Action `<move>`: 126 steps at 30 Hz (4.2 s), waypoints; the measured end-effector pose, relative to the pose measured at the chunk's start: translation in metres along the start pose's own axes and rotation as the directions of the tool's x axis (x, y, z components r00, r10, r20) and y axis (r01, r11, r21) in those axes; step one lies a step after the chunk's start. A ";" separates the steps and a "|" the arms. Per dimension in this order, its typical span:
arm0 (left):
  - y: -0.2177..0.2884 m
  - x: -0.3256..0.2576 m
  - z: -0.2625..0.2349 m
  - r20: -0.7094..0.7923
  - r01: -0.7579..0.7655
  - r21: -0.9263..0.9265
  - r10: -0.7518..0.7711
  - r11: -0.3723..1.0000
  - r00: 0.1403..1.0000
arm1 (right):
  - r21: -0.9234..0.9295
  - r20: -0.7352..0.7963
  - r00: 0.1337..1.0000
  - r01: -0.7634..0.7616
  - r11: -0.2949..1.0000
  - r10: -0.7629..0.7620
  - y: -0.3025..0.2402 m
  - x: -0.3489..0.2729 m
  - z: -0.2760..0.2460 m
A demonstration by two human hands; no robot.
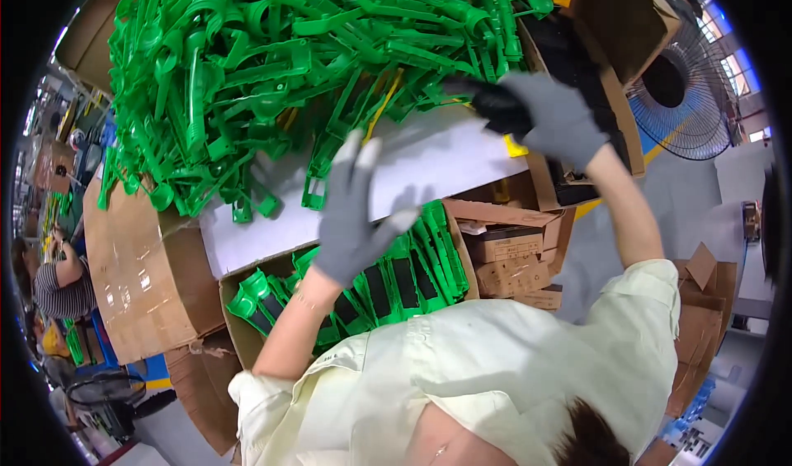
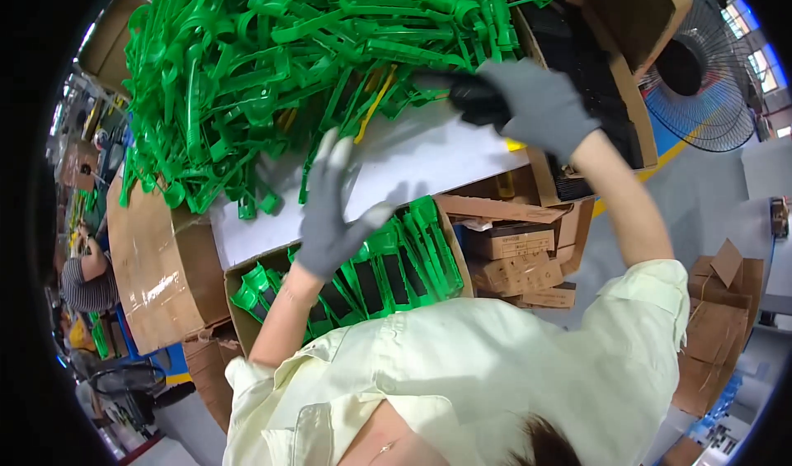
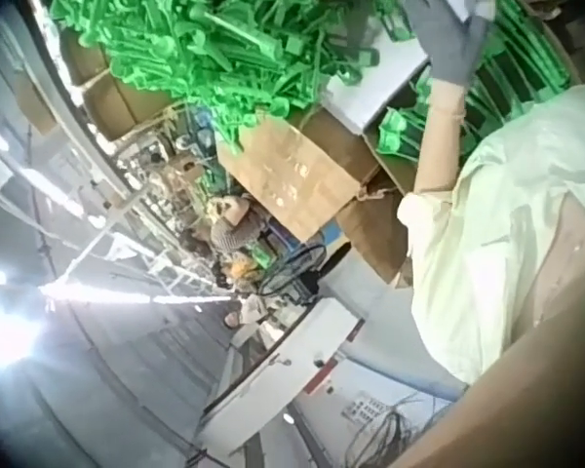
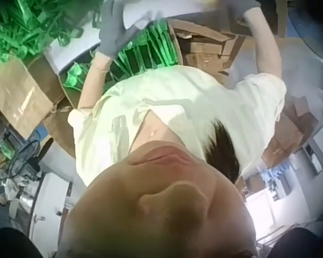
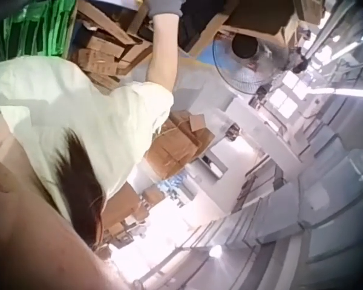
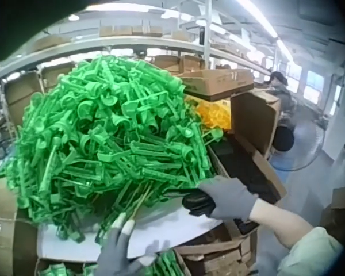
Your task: Manually assembling green plastic light fixture components by attaching black strips and placing them into a box.
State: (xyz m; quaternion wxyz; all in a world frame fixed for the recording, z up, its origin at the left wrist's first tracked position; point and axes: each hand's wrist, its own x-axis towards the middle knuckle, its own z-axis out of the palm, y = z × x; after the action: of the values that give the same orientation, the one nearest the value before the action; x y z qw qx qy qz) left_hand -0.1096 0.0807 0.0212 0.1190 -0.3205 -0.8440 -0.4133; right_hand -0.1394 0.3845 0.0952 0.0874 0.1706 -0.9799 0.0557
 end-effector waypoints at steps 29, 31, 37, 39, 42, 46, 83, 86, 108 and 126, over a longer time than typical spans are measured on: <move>-0.083 0.022 0.097 0.314 -0.133 0.399 0.001 0.907 0.949 | 0.310 -0.161 0.985 0.114 0.944 -0.066 -0.011 -0.016 0.196; -0.081 0.020 0.096 0.314 -0.176 0.430 0.036 0.886 0.949 | 0.303 -0.228 0.970 0.151 0.941 -0.083 -0.013 -0.021 0.196; -0.077 0.021 0.096 0.333 -0.187 0.428 0.038 0.884 0.942 | 0.296 -0.404 0.913 0.074 0.952 0.055 -0.023 -0.029 0.191; -0.078 0.020 0.096 0.341 -0.197 0.432 0.043 0.880 0.939 | 0.350 -0.358 0.929 0.045 0.936 0.090 -0.023 -0.037 0.196; -0.082 0.020 0.099 0.346 -0.170 0.403 0.023 0.899 0.938 | 0.400 -0.333 0.937 0.038 0.916 0.106 -0.024 -0.038 0.196; -0.091 0.029 0.096 0.381 -0.123 0.424 -0.053 0.897 0.923 | 0.515 -0.260 0.951 -0.009 0.857 0.167 -0.030 -0.026 0.191; -0.285 0.073 -0.380 -0.492 0.628 0.182 -0.483 0.757 0.724 | 0.947 -0.264 0.731 0.073 0.314 0.629 -0.050 -0.010 0.103; -0.240 0.085 -0.357 -0.434 0.567 0.122 -0.470 0.815 0.769 | 0.848 -0.477 0.771 0.278 0.451 0.422 -0.076 0.050 0.051; -0.211 0.177 -0.302 0.254 0.669 -0.101 -0.631 0.736 0.733 | 0.614 -0.093 0.945 0.303 0.729 -0.314 -0.137 0.423 0.023; -0.171 0.090 -0.254 -0.362 0.169 -0.131 -0.205 0.977 0.909 | 0.667 -0.580 0.795 0.587 0.458 -0.175 -0.252 0.310 0.032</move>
State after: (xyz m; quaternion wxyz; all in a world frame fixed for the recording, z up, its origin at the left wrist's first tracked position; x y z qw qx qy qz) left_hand -0.3039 -0.1535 0.1168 0.2216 -0.1590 -0.8116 -0.5166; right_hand -0.3445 0.0434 0.1424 0.2220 0.3957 -0.7235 0.5203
